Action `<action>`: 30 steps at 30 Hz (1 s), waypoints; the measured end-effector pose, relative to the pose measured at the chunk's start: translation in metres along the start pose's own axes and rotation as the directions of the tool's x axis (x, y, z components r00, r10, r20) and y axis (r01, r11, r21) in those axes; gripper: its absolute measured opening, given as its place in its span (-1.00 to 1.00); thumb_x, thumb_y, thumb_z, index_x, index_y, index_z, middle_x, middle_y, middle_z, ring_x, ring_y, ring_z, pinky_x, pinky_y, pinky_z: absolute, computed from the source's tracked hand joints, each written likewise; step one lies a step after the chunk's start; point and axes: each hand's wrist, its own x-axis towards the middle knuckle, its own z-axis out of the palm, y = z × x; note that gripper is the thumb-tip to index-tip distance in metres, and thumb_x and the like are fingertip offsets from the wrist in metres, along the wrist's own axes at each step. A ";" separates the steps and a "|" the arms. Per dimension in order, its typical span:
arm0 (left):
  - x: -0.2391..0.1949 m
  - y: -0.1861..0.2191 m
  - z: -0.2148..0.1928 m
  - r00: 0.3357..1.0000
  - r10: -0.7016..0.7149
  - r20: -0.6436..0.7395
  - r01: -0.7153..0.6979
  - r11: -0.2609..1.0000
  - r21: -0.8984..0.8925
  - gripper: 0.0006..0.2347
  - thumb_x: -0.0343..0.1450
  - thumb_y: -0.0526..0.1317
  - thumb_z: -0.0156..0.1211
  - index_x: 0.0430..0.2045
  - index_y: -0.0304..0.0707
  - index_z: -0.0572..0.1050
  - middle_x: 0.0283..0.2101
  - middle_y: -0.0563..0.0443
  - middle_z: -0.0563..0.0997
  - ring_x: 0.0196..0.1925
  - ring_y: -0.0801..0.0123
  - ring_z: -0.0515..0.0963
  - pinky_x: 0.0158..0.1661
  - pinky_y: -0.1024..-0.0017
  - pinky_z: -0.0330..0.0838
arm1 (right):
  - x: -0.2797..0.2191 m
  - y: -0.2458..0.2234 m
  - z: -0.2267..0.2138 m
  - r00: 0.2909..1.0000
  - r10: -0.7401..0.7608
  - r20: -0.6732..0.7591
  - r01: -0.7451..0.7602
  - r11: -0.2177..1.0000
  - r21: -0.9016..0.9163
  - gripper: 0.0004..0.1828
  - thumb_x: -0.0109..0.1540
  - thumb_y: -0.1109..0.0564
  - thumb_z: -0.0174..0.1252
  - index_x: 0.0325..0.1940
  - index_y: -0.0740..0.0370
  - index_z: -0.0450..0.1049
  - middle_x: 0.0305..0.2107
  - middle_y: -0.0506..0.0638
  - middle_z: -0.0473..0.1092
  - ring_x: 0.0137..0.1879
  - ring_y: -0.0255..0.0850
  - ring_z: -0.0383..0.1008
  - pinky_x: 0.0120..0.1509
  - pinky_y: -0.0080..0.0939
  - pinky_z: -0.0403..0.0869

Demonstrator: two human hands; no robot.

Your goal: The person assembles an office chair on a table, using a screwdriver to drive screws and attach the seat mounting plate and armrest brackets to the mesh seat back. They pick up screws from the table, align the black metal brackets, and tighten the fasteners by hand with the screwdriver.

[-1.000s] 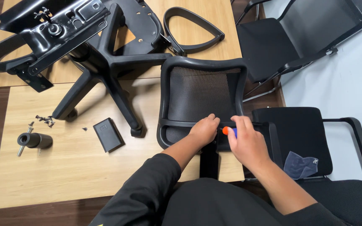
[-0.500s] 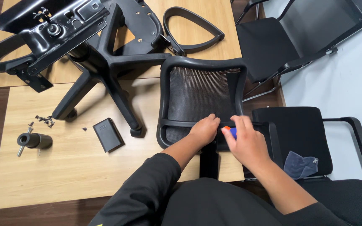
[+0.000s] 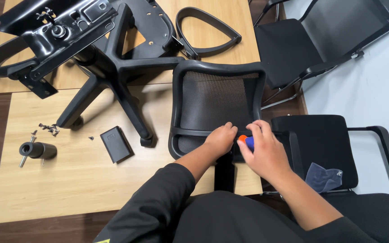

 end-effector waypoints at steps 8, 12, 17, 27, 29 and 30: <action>0.002 0.000 0.000 1.000 -0.010 0.023 0.009 1.000 0.019 -0.79 0.30 -0.42 0.23 -0.21 -0.42 0.47 -0.09 -0.30 0.52 -0.06 -0.08 0.63 -0.06 0.16 0.56 | -0.002 0.009 0.007 0.999 -0.033 -0.027 0.034 0.999 0.026 -0.48 0.10 0.11 0.22 0.12 0.31 0.35 0.08 0.21 0.30 0.08 0.24 0.50 0.08 0.06 0.53; 0.004 0.000 0.001 0.999 -0.017 0.046 0.015 0.999 0.037 -0.80 0.30 -0.39 0.24 -0.23 -0.41 0.47 -0.08 -0.31 0.52 -0.05 -0.08 0.63 -0.05 0.16 0.56 | -0.001 0.006 0.003 1.000 0.031 0.003 -0.031 0.999 0.036 -0.53 0.11 0.17 0.21 0.10 0.28 0.37 0.10 0.23 0.29 0.07 0.24 0.51 0.04 0.05 0.54; 0.006 0.000 0.005 0.999 -0.009 0.035 0.007 0.999 0.048 -0.80 0.31 -0.40 0.23 -0.21 -0.41 0.48 -0.09 -0.31 0.52 -0.06 -0.08 0.63 -0.08 0.16 0.57 | 0.000 0.006 0.002 0.997 -0.049 -0.052 0.050 0.998 0.032 -0.52 0.10 0.14 0.23 0.08 0.30 0.37 0.00 0.21 0.37 -0.07 0.24 0.55 -0.09 0.06 0.53; 0.019 -0.004 0.016 0.999 0.047 0.015 -0.049 0.986 0.157 -0.83 0.25 -0.34 0.31 -0.36 -0.44 0.52 -0.26 -0.30 0.64 -0.18 -0.02 0.69 -0.15 0.22 0.61 | -0.008 0.013 0.003 0.998 -0.045 -0.043 0.047 0.997 0.056 -0.73 0.10 0.19 0.25 -0.14 0.26 0.44 -0.18 0.08 0.43 -0.07 0.06 0.54 -0.02 -0.01 0.52; 0.019 0.001 0.013 0.999 -0.011 0.048 0.004 0.988 0.153 -0.83 0.27 -0.33 0.31 -0.36 -0.43 0.51 -0.29 -0.30 0.65 -0.20 -0.02 0.70 -0.17 0.22 0.62 | -0.007 0.012 0.000 0.999 -0.043 -0.020 0.044 0.996 0.079 -0.72 0.08 0.22 0.25 -0.15 0.28 0.43 -0.18 0.09 0.42 -0.04 0.07 0.50 -0.01 -0.01 0.50; 0.019 0.004 0.011 0.994 -0.071 0.079 0.058 0.987 0.152 -0.83 0.29 -0.32 0.31 -0.35 -0.43 0.50 -0.32 -0.30 0.66 -0.21 -0.01 0.71 -0.19 0.22 0.62 | -0.007 0.011 -0.001 0.999 -0.043 0.004 0.042 0.994 0.101 -0.71 0.06 0.25 0.24 -0.15 0.30 0.43 -0.19 0.11 0.41 -0.02 0.08 0.46 0.00 -0.01 0.47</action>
